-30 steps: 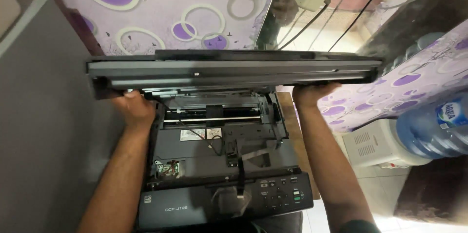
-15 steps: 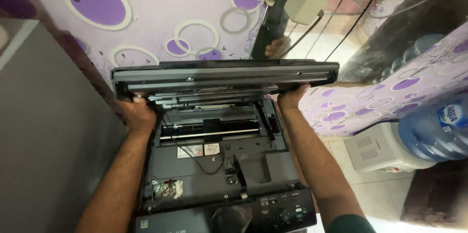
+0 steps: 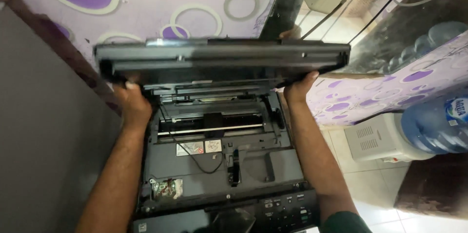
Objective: Disassembling a printer to adjust internal parts and reconnect ribbon cables.
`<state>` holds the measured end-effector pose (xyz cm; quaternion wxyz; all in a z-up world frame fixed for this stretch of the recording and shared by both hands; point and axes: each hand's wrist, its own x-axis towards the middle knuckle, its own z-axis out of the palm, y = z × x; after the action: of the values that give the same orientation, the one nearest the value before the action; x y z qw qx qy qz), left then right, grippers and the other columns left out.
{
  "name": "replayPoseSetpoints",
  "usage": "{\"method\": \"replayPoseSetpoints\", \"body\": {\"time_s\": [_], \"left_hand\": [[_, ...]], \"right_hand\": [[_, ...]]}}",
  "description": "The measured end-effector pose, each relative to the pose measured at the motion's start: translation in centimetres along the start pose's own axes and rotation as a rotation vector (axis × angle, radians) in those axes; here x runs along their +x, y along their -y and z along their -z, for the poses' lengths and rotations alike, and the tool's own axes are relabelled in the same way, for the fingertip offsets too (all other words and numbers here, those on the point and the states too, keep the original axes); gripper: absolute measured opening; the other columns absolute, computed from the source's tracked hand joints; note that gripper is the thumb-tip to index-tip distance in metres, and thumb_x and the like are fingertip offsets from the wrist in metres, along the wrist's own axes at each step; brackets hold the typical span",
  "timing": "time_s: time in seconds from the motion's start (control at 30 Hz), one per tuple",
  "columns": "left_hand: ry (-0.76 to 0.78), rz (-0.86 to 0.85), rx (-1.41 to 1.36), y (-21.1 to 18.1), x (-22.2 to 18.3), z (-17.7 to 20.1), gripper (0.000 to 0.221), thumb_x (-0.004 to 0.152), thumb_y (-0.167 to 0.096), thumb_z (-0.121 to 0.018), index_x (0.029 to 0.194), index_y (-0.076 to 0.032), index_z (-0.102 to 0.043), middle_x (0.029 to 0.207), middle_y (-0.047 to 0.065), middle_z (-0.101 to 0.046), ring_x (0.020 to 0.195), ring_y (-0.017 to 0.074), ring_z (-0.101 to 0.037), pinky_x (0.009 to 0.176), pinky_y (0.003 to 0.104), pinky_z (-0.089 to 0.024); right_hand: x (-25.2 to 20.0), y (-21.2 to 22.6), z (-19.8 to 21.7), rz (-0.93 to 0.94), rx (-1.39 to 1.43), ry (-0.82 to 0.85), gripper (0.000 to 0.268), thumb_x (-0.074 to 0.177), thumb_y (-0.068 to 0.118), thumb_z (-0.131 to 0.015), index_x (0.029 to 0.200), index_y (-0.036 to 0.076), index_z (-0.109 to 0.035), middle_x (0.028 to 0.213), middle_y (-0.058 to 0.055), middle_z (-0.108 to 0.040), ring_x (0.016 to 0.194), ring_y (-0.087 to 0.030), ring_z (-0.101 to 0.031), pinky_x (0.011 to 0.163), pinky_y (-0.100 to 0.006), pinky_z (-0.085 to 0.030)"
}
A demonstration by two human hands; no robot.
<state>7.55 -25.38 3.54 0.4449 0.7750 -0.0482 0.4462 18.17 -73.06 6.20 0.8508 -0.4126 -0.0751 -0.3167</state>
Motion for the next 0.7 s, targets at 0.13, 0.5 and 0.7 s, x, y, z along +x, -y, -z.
{"method": "replayPoseSetpoints", "body": {"time_s": [0.13, 0.5, 0.7], "left_hand": [[-0.021, -0.069, 0.352, 13.9, -3.7, -3.2, 0.038, 0.106, -0.009, -0.052, 0.135, 0.016, -0.051, 0.123, 0.035, -0.052, 0.113, 0.0542, -0.053, 0.108, 0.057, -0.037], [-0.001, 0.045, -0.390, -3.8, 4.3, -2.5, 0.041, 0.106, -0.027, -0.044, 0.131, 0.001, -0.059, 0.118, 0.020, -0.062, 0.107, 0.0245, -0.056, 0.099, 0.050, -0.043], [0.123, 0.073, -0.542, -6.4, 5.3, -1.3, 0.059, 0.108, -0.047, -0.036, 0.145, -0.005, -0.057, 0.130, 0.015, -0.064, 0.113, 0.0255, -0.062, 0.100, 0.047, -0.047]], "right_hand": [[-0.8, 1.0, -1.5, -0.029, -0.175, 0.010, 0.068, 0.108, 0.060, -0.027, 0.132, 0.007, -0.061, 0.128, -0.019, -0.062, 0.121, -0.031, -0.061, 0.109, -0.045, -0.053], [-1.8, 2.0, -2.1, 0.100, -0.159, 0.133, 0.067, 0.108, 0.068, -0.030, 0.148, 0.018, -0.047, 0.148, -0.015, -0.048, 0.139, -0.028, -0.052, 0.125, -0.046, -0.037], [-2.6, 4.2, -4.0, 0.108, -0.377, 0.154, 0.064, 0.111, 0.064, -0.025, 0.147, 0.015, -0.043, 0.148, -0.019, -0.047, 0.138, -0.026, -0.051, 0.124, -0.040, -0.036]]}}
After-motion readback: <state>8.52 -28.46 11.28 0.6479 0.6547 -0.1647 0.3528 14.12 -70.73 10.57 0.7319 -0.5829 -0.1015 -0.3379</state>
